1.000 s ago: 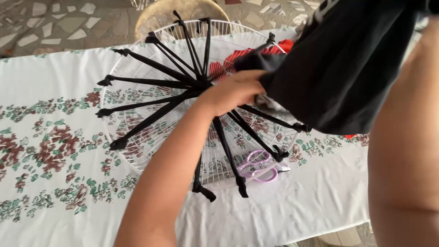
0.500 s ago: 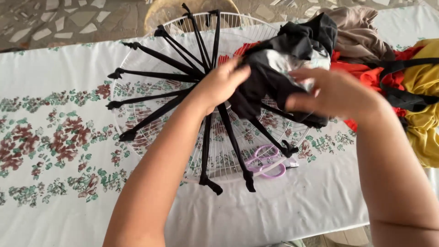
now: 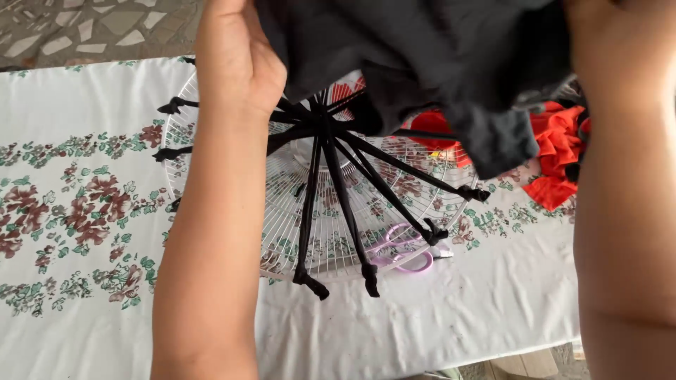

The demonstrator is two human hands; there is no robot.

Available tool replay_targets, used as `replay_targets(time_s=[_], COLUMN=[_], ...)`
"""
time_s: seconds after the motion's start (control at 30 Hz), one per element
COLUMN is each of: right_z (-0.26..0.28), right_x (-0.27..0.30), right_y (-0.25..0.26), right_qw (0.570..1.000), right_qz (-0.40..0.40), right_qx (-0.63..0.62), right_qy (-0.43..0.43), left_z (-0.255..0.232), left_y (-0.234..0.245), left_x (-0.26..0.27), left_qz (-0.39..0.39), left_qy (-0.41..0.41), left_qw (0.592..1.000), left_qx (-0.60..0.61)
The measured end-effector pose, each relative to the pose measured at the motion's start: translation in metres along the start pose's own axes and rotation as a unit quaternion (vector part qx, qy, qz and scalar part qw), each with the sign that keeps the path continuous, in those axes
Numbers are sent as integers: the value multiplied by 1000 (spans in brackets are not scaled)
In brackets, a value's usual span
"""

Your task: Weave fabric strips through a circular fan guard and use scissors to cut strips from a cloth garment.

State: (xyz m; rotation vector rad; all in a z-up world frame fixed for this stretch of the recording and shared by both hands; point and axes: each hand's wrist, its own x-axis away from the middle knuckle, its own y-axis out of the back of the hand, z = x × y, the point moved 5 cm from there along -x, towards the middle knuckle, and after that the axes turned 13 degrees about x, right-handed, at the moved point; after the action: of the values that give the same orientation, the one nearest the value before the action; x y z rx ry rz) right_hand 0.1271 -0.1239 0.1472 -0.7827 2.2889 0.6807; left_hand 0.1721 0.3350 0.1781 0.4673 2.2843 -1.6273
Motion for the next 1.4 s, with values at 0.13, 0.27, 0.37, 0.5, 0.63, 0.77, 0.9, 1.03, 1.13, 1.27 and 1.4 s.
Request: replay_targets(time_s=[0.13,0.27,0.37,0.5,0.63,0.77,0.9,1.03,1.13,1.27,1.4], right_z=[21,66,103,68,45,94,140,132,124,127,127], right_x=[-53,-42,-1,8,58,115,155,152,142,144,150], right_y=[115,157,141,157,201,249,254,263,266,267,259], right_qw=[943,908,872,859,715,628,773,814,838,815,795], right_qz=[-6,136,276,77,187,373,237,204,188,176,226], right_qx=[-328,-396,-396,-502,-674,-667,-558,-516,-489,-493,-490], right_qy=[-55,24,86,-66,-24,147,186,172,152,247,278], left_z=[43,69,62,49,60,63,45,40,64,73,84], left_y=[29,58,68,46,56,85,28,6,15,18,13], left_x=[50,56,50,42,63,61,61,70,82,79,71], left_qz=[-273,-229,-229,-264,-168,-76,-58,-159,-38,-29,7], left_qy=[143,270,233,146,196,159,139,151,329,289,230], left_qw=[948,884,892,940,785,692,759,865,857,946,964], left_qx=[-77,-306,-313,-157,-563,-700,-633,-451,-396,-144,-131])
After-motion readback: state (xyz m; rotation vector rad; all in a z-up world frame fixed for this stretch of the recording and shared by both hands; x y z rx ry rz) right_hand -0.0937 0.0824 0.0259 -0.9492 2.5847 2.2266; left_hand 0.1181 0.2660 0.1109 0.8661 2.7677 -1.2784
